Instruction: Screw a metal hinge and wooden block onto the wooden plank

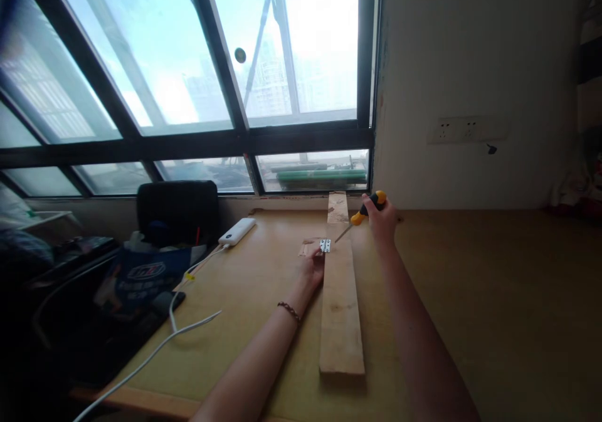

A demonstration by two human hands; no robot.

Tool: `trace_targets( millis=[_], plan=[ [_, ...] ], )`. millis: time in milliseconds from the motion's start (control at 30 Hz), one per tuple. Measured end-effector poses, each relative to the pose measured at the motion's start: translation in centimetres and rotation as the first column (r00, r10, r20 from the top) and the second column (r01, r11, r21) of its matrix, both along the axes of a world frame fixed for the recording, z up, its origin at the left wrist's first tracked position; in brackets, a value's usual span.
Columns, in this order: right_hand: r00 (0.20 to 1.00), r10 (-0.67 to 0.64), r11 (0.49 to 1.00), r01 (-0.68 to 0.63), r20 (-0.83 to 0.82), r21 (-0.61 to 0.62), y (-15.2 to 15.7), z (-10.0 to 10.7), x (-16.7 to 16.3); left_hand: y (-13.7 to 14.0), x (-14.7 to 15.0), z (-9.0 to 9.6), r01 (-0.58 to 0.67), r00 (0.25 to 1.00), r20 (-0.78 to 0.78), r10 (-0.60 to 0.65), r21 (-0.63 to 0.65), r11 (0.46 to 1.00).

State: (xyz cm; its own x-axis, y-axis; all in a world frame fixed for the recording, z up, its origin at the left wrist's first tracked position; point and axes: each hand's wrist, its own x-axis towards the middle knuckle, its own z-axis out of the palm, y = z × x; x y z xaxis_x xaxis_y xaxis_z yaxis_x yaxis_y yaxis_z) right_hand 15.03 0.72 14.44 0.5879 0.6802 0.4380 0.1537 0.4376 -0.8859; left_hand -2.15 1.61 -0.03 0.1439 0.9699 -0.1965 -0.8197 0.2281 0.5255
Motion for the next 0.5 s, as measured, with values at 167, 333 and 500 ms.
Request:
trace_targets(
  millis=[167, 333, 500],
  plan=[
    [0.976, -0.009, 0.999, 0.019, 0.217, -0.042, -1.0, 0.0, -1.0, 0.2, -0.1, -0.1, 0.03, 0.998, 0.052, -0.029, -0.011, 1.0],
    [0.974, 0.151, 0.985, -0.134, 0.17, -0.11, -0.8, -0.2, -1.8, 0.4, -0.1, -0.3, 0.022, 0.997, 0.069, -0.02, -0.028, 0.999],
    [0.973, 0.2, 0.977, -0.189, 0.114, -0.096, 0.2, -1.2, -2.5, 0.3, -0.1, -0.3, 0.029, 0.997, 0.066, -0.027, -0.036, 0.999]
  ],
)
